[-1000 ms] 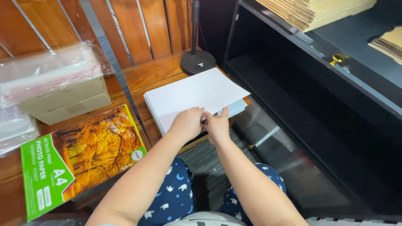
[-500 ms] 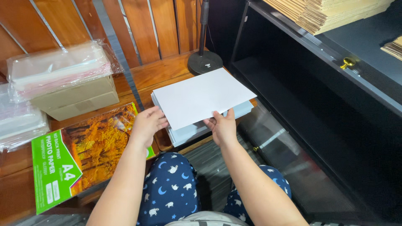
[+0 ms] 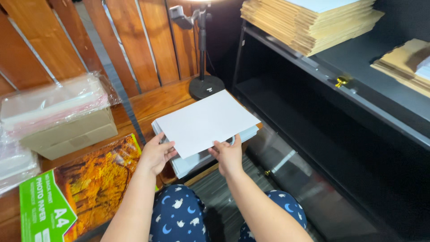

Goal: The person sits on the floor and repeatedly picks up stacks of white paper from a small wooden stool, then places them onto a shelf. They also handle brown cardboard sheets, stacking them on the same shelf.

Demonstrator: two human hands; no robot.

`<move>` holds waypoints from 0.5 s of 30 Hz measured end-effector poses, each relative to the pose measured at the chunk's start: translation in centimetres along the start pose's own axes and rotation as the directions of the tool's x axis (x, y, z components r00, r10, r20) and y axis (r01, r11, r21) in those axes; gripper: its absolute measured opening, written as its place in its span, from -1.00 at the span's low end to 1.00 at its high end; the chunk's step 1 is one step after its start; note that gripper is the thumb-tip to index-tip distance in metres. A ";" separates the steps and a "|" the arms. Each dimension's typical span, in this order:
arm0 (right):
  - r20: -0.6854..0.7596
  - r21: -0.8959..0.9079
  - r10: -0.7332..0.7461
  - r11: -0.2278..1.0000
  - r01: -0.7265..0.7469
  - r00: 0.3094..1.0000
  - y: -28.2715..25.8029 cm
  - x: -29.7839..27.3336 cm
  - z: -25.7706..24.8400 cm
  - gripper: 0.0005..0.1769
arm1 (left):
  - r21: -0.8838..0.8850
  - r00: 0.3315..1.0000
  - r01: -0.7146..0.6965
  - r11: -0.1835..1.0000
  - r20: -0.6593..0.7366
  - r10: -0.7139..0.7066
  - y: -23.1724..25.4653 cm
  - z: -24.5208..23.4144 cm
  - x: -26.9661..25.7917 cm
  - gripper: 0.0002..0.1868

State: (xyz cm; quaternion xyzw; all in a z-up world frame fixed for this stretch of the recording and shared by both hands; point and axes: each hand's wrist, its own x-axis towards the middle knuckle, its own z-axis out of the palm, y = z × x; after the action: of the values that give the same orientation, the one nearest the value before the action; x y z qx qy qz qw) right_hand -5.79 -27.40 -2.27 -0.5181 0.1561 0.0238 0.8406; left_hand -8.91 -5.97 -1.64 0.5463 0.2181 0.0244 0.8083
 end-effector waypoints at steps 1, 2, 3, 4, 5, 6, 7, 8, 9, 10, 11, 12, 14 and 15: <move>0.005 0.005 0.008 1.000 -0.008 1.000 -0.3 -0.3 0.3 0.08 | 0.000 1.000 0.010 1.000 0.006 -0.010 0.2 0.2 -0.3 -0.06; 0.004 0.010 -0.004 1.000 0.004 1.000 -1.5 -1.7 0.9 0.08 | 0.000 1.000 0.002 1.000 0.016 -0.002 0.4 0.4 -0.8 -0.06; 0.011 0.015 -0.015 1.000 0.015 1.000 -2.8 -3.1 1.5 0.08 | -0.013 0.999 -0.025 1.000 0.023 0.025 0.6 0.6 -1.3 -0.08; 0.018 0.021 -0.031 0.999 0.030 0.999 -4.1 -4.3 2.1 0.08 | -0.028 0.998 -0.054 0.998 0.033 0.055 1.0 1.0 -1.6 -0.09; 0.017 0.027 -0.046 0.999 0.046 0.999 -2.5 -3.3 1.3 0.08 | -0.028 0.997 -0.064 0.998 0.046 0.065 0.1 0.3 -1.5 -0.09; 0.045 0.067 -0.078 0.995 0.075 0.996 -1.4 -1.8 0.8 0.06 | -0.065 0.996 -0.067 0.996 0.056 0.071 -0.4 0.0 -0.8 -0.13; 0.072 0.106 -0.112 0.989 0.104 0.991 -0.4 -0.2 0.3 0.04 | -0.103 0.995 -0.069 0.992 0.068 0.076 -0.8 -0.2 -0.1 -0.16; 0.076 0.117 -0.144 0.984 0.135 0.987 -2.5 -1.9 0.8 0.04 | -0.107 0.991 -0.091 0.990 0.090 0.101 -1.7 -0.6 0.3 -0.16; 0.059 0.069 -0.082 0.995 0.078 0.995 -4.4 -3.6 1.2 0.03 | -0.147 0.990 -0.115 0.982 0.062 0.125 -2.6 -1.0 0.9 -0.11; 0.038 0.019 -0.013 1.000 0.012 0.999 -5.9 -5.7 1.5 0.03 | -0.187 0.990 -0.133 0.973 0.029 0.141 -3.7 -1.7 1.4 -0.04; 0.041 0.026 -0.037 0.999 0.036 0.998 -6.4 -6.2 1.3 0.03 | -0.191 0.986 -0.148 0.970 0.046 0.159 -2.2 -0.3 -0.5 -0.04; 0.032 0.038 -0.050 0.998 0.049 0.998 -6.9 -6.8 1.1 0.05 | -0.181 0.998 -0.057 0.982 -0.042 0.050 -0.6 0.9 -2.5 -0.06; 0.029 0.057 -0.084 0.995 0.082 0.996 -8.8 -8.4 0.9 0.06 | -0.180 0.992 0.023 0.983 -0.115 -0.044 2.6 3.1 -6.0 -0.07; -0.011 0.079 -0.065 0.995 0.066 0.998 -10.2 -9.4 0.8 0.06 | -0.167 0.981 0.109 0.980 -0.140 -0.133 4.3 4.1 -7.6 -0.07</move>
State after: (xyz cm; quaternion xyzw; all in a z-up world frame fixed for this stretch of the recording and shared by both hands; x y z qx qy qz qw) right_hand -12.47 -30.22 9.57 -0.4893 0.1433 -0.0121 0.8602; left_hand -13.35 -9.94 5.96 0.4626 0.3087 0.0335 0.8304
